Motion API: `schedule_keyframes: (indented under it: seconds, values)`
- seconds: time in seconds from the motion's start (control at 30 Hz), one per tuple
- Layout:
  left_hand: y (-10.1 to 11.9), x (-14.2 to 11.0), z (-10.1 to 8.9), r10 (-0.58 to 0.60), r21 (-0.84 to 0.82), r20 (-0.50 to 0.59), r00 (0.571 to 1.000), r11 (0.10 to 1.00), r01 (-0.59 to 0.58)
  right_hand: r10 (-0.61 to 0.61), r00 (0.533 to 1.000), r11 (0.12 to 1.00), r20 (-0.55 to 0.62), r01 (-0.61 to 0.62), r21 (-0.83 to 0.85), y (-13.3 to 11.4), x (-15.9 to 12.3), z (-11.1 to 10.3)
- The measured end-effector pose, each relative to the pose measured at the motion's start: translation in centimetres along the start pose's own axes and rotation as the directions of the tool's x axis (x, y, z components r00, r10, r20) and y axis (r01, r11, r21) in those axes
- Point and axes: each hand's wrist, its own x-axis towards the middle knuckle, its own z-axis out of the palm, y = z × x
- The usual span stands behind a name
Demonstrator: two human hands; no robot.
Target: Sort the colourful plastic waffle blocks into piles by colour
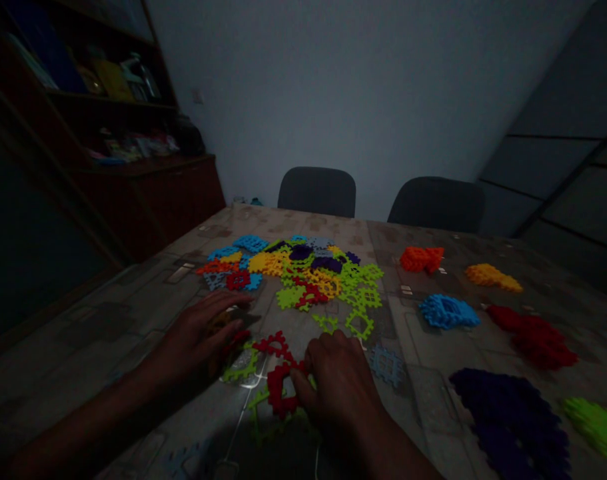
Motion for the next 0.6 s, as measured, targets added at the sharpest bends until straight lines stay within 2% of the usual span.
schedule_keyframes:
  seconds: [0.07, 0.13, 0.2, 0.43, 0.53, 0.6]
  values:
    - [-0.3, 0.1, -0.1, -0.012, -0.010, 0.013, 1.000, 1.000, 0.012, -0.125, 0.990, 0.990, 0.064, 0.120, 0.078, 0.6, 0.1, -0.5]
    - [-0.5, 0.0, 0.0, -0.019, -0.024, 0.034, 0.999, 1.000, 0.020, -0.263, 0.958, 0.957, 0.112, 0.245, 0.154, 1.1, 0.3, -0.6]
    - [-0.7, -0.1, 0.3, -0.018, -0.037, 0.048, 0.999, 0.999, 0.020, -0.341, 0.930, 0.933, 0.140, 0.315, 0.176, 1.6, 0.7, -0.4]
    - [-0.5, -0.9, 2.1, 0.031, -0.084, 0.179, 0.983, 0.996, -0.017, -0.298, 0.918, 0.954, 0.261, 0.288, 0.077, 1.4, 2.0, 0.6]
    - [-0.6, -0.6, 1.1, 0.084, -0.048, 0.216, 0.973, 0.996, -0.075, -0.286, 0.918, 0.958, 0.273, 0.279, 0.066, 1.2, 2.1, 0.5]
    - [-1.0, 0.0, -0.4, 0.068, -0.020, 0.173, 0.983, 0.998, -0.065, -0.289, 0.918, 0.957, 0.272, 0.280, 0.070, 1.2, 2.1, 0.4]
